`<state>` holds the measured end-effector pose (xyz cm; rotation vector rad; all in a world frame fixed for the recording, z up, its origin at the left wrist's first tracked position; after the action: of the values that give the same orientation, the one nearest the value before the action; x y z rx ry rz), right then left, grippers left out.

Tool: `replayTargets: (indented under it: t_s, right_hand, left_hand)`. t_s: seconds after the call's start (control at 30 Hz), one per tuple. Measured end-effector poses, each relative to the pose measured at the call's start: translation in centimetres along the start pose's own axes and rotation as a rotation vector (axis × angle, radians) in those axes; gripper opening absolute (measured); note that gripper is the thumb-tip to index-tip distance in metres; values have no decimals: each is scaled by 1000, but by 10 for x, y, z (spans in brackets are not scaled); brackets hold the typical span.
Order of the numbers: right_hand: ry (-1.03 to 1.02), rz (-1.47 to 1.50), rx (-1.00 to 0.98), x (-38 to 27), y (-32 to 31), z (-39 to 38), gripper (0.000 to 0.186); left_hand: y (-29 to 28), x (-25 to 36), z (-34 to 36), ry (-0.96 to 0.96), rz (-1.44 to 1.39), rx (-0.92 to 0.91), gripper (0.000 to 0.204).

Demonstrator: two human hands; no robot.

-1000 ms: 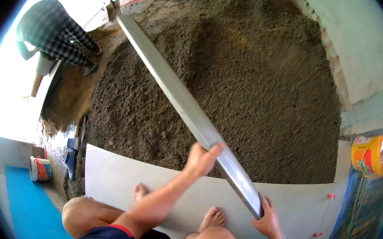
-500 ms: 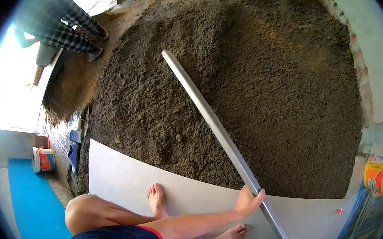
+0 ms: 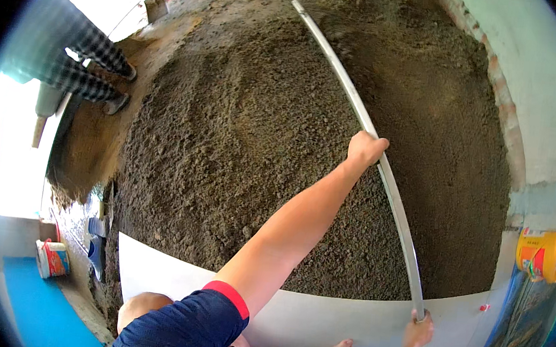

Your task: The person prepares a substrate with sand and cement, assists another person in carrying and placing a large floor tile, and then wipes the tile surface with a cloth and uses a long spirit level to ensure the surface is even.

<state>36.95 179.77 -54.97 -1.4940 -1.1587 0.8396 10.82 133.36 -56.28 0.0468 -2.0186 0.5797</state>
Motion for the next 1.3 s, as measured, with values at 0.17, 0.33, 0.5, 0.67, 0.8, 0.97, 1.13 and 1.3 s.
replayTargets:
  t_s: [0.17,0.33,0.5,0.67,0.8,0.97,1.13,1.3]
  right_hand:
    - [-162,185,-29,48,2,-31,34]
    - [-154,76,-68,180,21,-66,36]
    - [-144,76,-24,195,21,-71,41]
    - [23,65,18,132,16,-34,37]
    - [76,97,25,69,-7,23,38]
    - [-29,150,92,44,-5,26,36]
    - [-143,278,52,143,-2,-40,28]
    - [-56,234,-46,243,17,-85,33]
  left_hand:
    - [-1,-13,-88,14,-274,-60,39]
    - [52,-42,-230,163,-87,34,50]
    - [142,-60,-268,135,-55,-124,62]
    - [162,-30,-167,225,-107,-23,66]
    - [157,25,-90,296,-44,21,62]
    - [149,67,-59,219,39,-138,65]
    - [148,14,-215,218,15,-126,70]
    - [210,-40,-307,87,9,-277,61]
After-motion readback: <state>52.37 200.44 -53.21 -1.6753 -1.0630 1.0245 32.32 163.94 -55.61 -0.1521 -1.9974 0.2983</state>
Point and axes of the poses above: each hand's wrist, its own z-axis towards the middle knuckle, its own y-axis out of the palm, x = y × z, the point moved 4 cm from there along z, towards the middle knuckle, and after that the axes turned 3 degrees about -x, right-handed, at the moved point
